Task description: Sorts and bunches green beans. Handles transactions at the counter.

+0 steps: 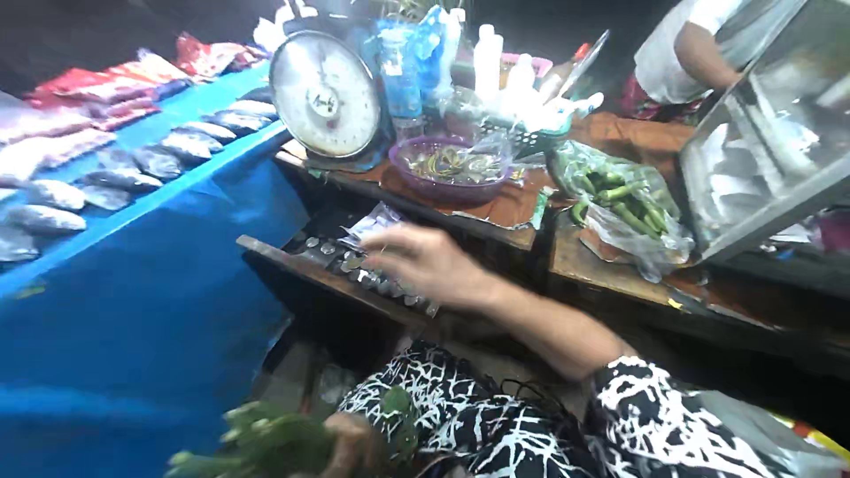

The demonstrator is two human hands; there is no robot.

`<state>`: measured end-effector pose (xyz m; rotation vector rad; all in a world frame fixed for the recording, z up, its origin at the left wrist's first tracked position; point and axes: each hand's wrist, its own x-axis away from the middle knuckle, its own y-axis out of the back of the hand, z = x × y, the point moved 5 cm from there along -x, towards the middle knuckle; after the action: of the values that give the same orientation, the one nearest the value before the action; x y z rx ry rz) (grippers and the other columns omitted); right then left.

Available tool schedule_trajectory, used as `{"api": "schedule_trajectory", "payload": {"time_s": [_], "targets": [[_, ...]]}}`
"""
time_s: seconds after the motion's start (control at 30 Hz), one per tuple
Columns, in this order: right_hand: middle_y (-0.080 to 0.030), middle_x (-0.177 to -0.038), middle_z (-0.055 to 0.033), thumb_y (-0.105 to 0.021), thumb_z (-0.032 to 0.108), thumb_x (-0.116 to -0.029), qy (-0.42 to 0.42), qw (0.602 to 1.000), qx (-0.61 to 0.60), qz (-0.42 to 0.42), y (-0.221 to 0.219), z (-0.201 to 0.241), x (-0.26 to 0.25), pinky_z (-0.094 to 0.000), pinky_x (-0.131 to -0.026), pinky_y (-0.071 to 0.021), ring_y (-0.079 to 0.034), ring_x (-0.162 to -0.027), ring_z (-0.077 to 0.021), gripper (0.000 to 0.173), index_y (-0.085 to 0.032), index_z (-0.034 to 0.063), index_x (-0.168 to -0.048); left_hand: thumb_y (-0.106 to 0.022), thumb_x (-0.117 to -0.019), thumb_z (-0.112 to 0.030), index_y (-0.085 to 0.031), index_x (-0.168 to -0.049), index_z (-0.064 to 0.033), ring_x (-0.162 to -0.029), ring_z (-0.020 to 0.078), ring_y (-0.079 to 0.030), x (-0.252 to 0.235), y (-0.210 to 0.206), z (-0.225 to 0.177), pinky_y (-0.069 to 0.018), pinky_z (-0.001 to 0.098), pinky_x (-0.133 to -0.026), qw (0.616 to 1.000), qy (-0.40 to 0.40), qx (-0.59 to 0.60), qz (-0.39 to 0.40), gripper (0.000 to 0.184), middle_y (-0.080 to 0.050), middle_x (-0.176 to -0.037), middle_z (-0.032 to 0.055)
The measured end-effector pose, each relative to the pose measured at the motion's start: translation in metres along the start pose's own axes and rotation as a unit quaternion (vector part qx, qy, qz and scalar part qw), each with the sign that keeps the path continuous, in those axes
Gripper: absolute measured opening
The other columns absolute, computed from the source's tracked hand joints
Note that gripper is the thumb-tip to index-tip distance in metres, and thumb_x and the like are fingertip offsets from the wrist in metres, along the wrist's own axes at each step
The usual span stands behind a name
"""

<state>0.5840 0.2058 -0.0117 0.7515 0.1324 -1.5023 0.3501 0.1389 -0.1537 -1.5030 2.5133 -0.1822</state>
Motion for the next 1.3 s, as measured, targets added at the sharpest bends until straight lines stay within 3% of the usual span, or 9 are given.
{"api": "schedule_trajectory", "payload": {"time_s": [0.1, 0.2, 0.33, 0.57, 0.7, 0.83, 0.93, 1.17, 1.3], "targets": [[-0.072, -0.117, -0.0161, -0.057, 0.007, -0.1006, -0.007, 0.98, 0.182, -0.079, 0.067, -0.054, -0.053, -0.041, -0.101, -0.053, -0.069, -0.11, -0.0228, 0.024, -0.072, -0.0021, -0.117, -0.061, -0.1003, -0.047, -0.067, -0.089, -0.0312, -0.056, 0.0017, -0.059, 0.001, 0.028, -0.016, -0.0542, 0.0216, -0.058, 0.994, -0.071, 0.071, -0.046, 0.021, -0.059, -0.063, -0.0125], [-0.071, -0.12, -0.015, -0.058, 0.019, -0.1011, -0.096, 0.947, 0.304, -0.024, 0.115, -0.111, -0.093, -0.0527, -0.104, -0.0497, -0.066, -0.115, -0.0295, 0.027, -0.071, 0.0052, -0.121, -0.054, -0.1044, -0.044, -0.063, -0.077, -0.0261, -0.051, 0.003, -0.057, 0.003, 0.044, -0.026, -0.054, 0.0216, -0.056, 0.983, -0.085, 0.103, -0.125, 0.034, -0.055, -0.057, -0.0106], [-0.072, -0.105, -0.0178, -0.06, 0.03, -0.1006, -0.204, 0.918, 0.339, 0.024, 0.138, -0.168, -0.097, -0.0642, -0.091, -0.0523, -0.069, -0.101, -0.0363, 0.028, -0.073, 0.0054, -0.108, -0.051, -0.106, -0.043, -0.06, -0.07, -0.0235, -0.048, 0.0031, -0.055, 0.001, 0.048, -0.032, -0.0532, 0.0207, -0.053, 0.969, -0.109, 0.125, -0.183, 0.042, -0.052, -0.054, -0.01], [-0.064, -0.129, -0.0223, -0.059, 0.015, -0.0985, -0.172, 0.906, 0.384, 0.044, 0.133, -0.161, -0.096, -0.0661, -0.099, -0.0476, -0.062, -0.118, -0.0423, 0.026, -0.073, 0.0115, -0.121, -0.023, -0.1123, -0.033, -0.053, -0.067, -0.0235, -0.049, 0.0034, -0.055, 0.001, 0.078, -0.065, -0.0544, 0.0212, -0.054, 0.923, -0.204, 0.14, -0.294, 0.055, -0.049, -0.052, -0.0107], [-0.052, -0.147, -0.0257, -0.049, 0.016, -0.1053, -0.09, 0.914, 0.381, 0.104, 0.117, -0.157, -0.101, -0.0642, -0.109, -0.0406, -0.054, -0.131, -0.0457, 0.044, -0.053, 0.0105, -0.149, -0.013, -0.1131, -0.039, -0.049, -0.063, -0.016, -0.047, 0.0086, -0.055, 0.012, 0.103, -0.071, -0.0565, 0.0262, -0.055, 0.873, -0.238, 0.235, -0.354, 0.066, -0.048, -0.05, -0.005], [-0.068, -0.125, -0.0233, -0.054, 0.013, -0.1015, -0.124, 0.904, 0.4, 0.085, 0.116, -0.16, -0.102, -0.0645, -0.102, -0.0467, -0.064, -0.119, -0.0427, 0.029, -0.072, 0.0071, -0.123, -0.011, -0.113, -0.039, -0.049, -0.064, -0.0142, -0.046, 0.0106, -0.056, 0.02, 0.112, -0.065, -0.0575, 0.0282, -0.054, 0.865, -0.238, 0.249, -0.365, 0.067, -0.048, -0.05, -0.0038], [-0.07, -0.117, -0.0228, -0.054, 0.016, -0.1022, -0.156, 0.905, 0.394, 0.034, 0.121, -0.158, -0.101, -0.0628, -0.099, -0.0486, -0.066, -0.113, -0.0412, 0.026, -0.073, 0.0025, -0.114, -0.01, -0.1131, -0.037, -0.048, -0.064, -0.0158, -0.044, 0.0096, -0.054, 0.023, 0.109, -0.063, -0.056, 0.0268, -0.051, 0.866, -0.22, 0.226, -0.387, 0.066, -0.047, -0.049, -0.0046], [-0.066, -0.129, -0.0196, -0.058, 0.014, -0.098, -0.178, 0.914, 0.357, 0.074, 0.119, -0.165, -0.097, -0.0658, -0.103, -0.0455, -0.062, -0.121, -0.0398, 0.038, -0.065, 0.012, -0.135, -0.013, -0.1136, -0.036, -0.046, -0.063, -0.0173, -0.042, 0.0079, -0.051, 0.022, 0.097, -0.062, -0.0537, 0.025, -0.047, 0.866, -0.194, 0.206, -0.413, 0.063, -0.044, -0.047, -0.0055], [-0.07, -0.119, -0.0216, -0.054, 0.012, -0.1003, -0.182, 0.918, 0.347, 0.057, 0.123, -0.167, -0.098, -0.0639, -0.098, -0.0483, -0.067, -0.113, -0.0394, 0.03, -0.07, 0.0083, -0.125, -0.014, -0.1138, -0.036, -0.045, -0.062, -0.0186, -0.042, 0.0073, -0.051, 0.025, 0.096, -0.06, -0.0531, 0.0239, -0.048, 0.866, -0.18, 0.193, -0.425, 0.062, -0.044, -0.047, -0.0065]]}}
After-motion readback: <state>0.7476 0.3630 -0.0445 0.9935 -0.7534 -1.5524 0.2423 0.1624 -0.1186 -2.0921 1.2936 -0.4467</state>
